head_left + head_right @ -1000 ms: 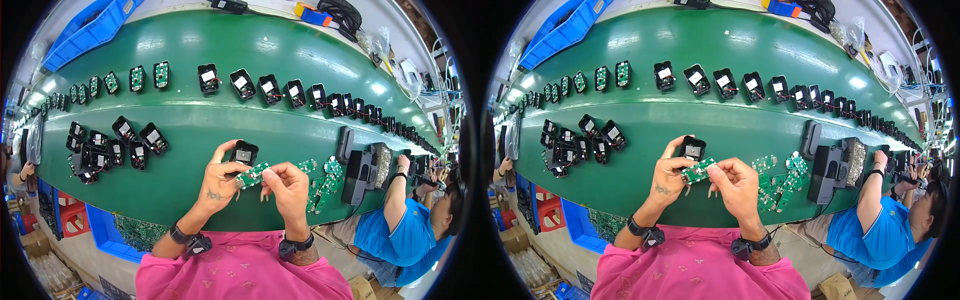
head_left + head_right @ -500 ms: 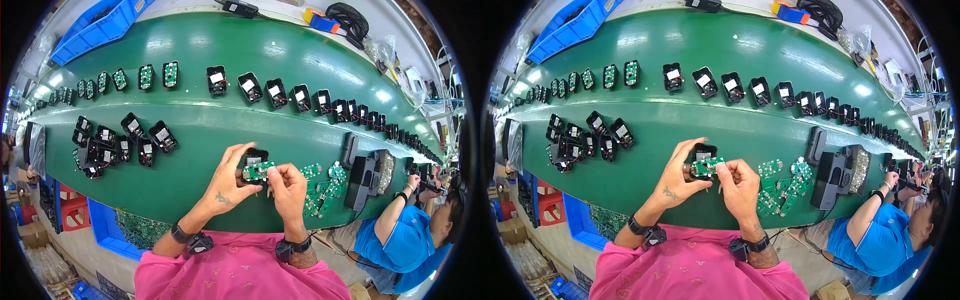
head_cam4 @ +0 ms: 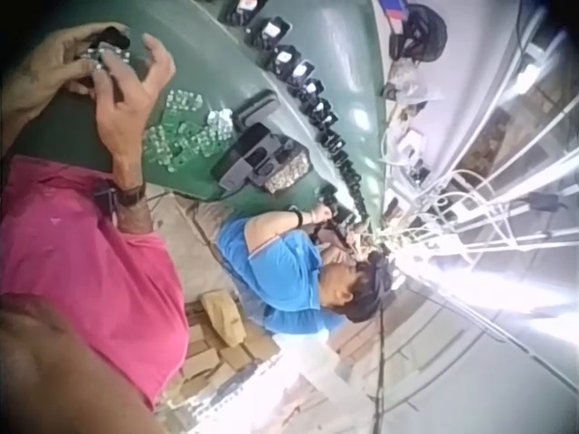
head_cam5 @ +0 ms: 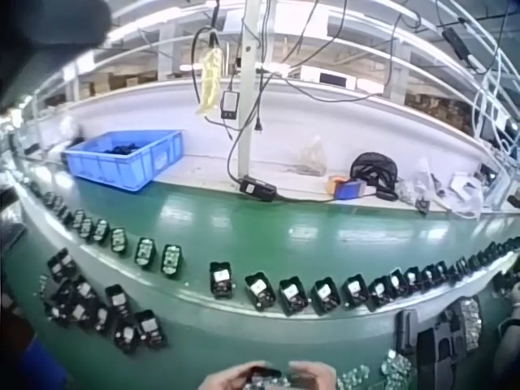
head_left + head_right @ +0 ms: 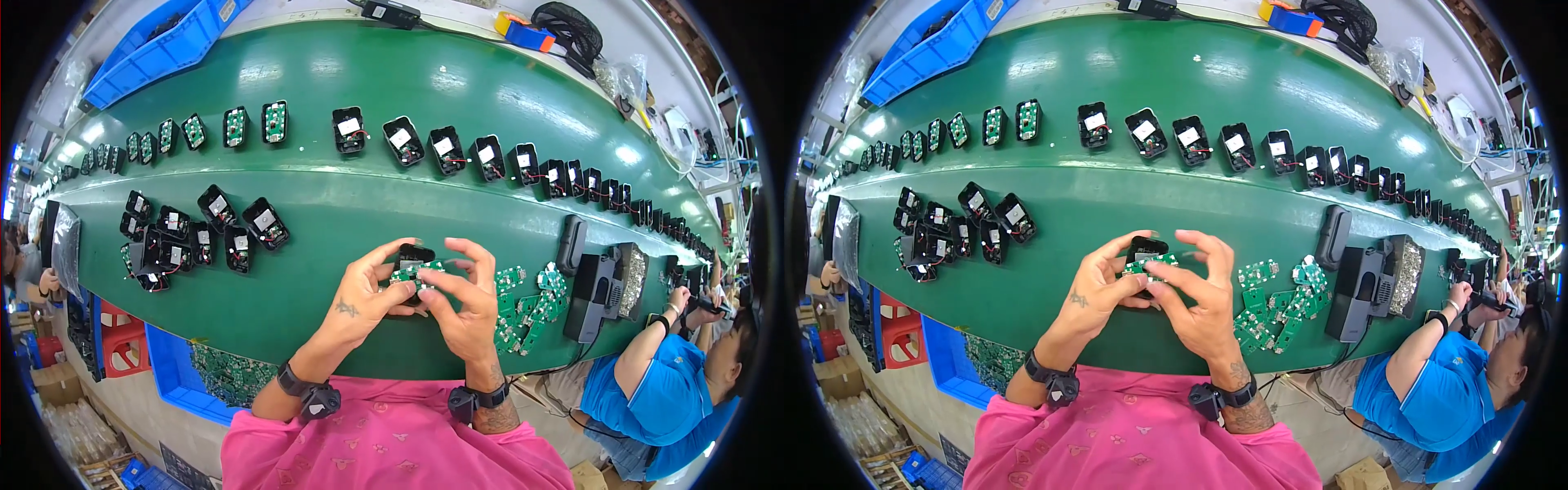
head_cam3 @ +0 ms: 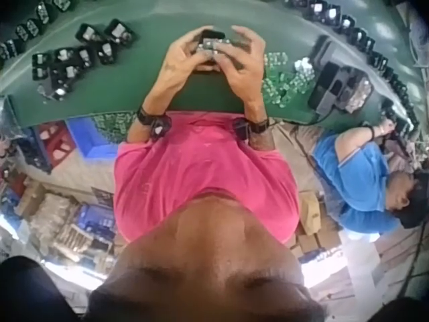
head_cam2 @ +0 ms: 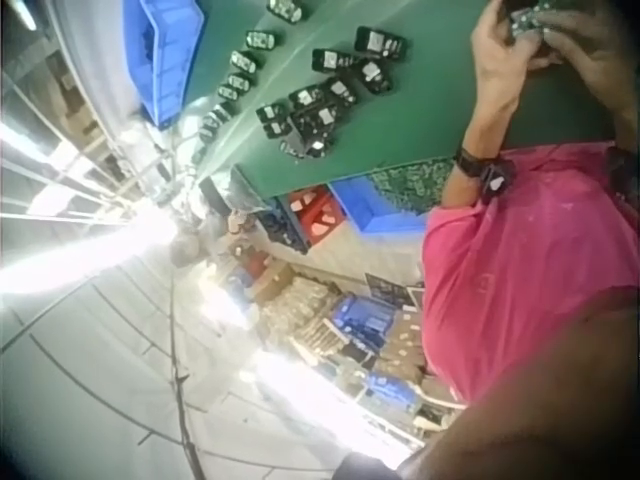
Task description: The person assembles electronic devices by hand, picking up a circuit board and a plastic housing, fitting the board into the housing, and pressing them together. The person then places the assembled unit onto the conveyor belt and repeats the process.
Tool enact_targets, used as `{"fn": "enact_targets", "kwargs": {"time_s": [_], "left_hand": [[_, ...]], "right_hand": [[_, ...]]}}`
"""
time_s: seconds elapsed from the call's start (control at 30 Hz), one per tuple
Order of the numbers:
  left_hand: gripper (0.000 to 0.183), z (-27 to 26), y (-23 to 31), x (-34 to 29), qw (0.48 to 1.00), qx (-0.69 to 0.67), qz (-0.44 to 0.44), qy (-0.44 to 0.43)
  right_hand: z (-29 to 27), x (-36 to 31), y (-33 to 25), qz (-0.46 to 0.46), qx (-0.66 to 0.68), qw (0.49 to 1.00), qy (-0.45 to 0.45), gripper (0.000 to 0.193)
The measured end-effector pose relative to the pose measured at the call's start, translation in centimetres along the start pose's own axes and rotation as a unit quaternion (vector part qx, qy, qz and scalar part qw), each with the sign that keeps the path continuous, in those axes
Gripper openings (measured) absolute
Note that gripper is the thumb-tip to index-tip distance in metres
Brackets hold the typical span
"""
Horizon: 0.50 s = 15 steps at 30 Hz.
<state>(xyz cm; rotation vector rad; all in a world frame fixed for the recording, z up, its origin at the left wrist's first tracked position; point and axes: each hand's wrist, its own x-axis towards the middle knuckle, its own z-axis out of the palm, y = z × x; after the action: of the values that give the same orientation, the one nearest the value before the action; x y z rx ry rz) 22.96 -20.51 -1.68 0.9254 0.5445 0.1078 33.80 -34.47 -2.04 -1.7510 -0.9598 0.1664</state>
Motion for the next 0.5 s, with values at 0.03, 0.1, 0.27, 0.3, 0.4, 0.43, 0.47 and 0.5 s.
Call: {"fn": "enact_targets", "kwargs": {"time_s": [0.03,0.1,0.27,0.3,0.4,0.43,0.47,0.5], "left_hand": [[0.058,0.1,-0.1,0.0,1.0,0.001,-0.001,-0.003],[0.056,0.4,-0.3,-0.2,1.0,-0.004,-0.008,-0.014],[0.057,1.5,-1.2,-0.1,1.0,0.008,0.016,-0.016],[0.057,1.8,-1.5,-0.2,0.998,0.016,0.054,0.0],[0.057,1.8,-2.4,0.2,0.961,0.139,0.21,0.117],[0.057,1.8,-2.3,0.1,0.961,0.14,0.209,0.117],[0.058,1.8,-1.8,-0.2,0.956,0.179,0.204,0.115],[0.059,1.9,-1.3,-0.4,0.949,0.217,0.198,0.111]], "right_hand": [[-0.2,0.2,0.2,-0.037,-0.028,0.998,-0.041,0.025],[-0.1,0.4,0.3,-0.037,-0.034,0.998,-0.037,0.014],[0.3,0.5,0.1,-0.037,-0.036,0.998,-0.021,0.008],[0.4,0.4,-0.1,-0.037,-0.035,0.998,-0.022,0.008],[0.3,0.0,-1.3,-0.077,-0.202,0.974,0.062,0.009],[0.2,-0.1,-1.1,-0.076,-0.201,0.975,0.062,0.009],[-0.1,-0.2,-0.9,-0.057,-0.154,0.986,0.02,0.009],[-0.3,-0.2,-0.8,-0.036,-0.107,0.993,-0.022,0.009]]}}
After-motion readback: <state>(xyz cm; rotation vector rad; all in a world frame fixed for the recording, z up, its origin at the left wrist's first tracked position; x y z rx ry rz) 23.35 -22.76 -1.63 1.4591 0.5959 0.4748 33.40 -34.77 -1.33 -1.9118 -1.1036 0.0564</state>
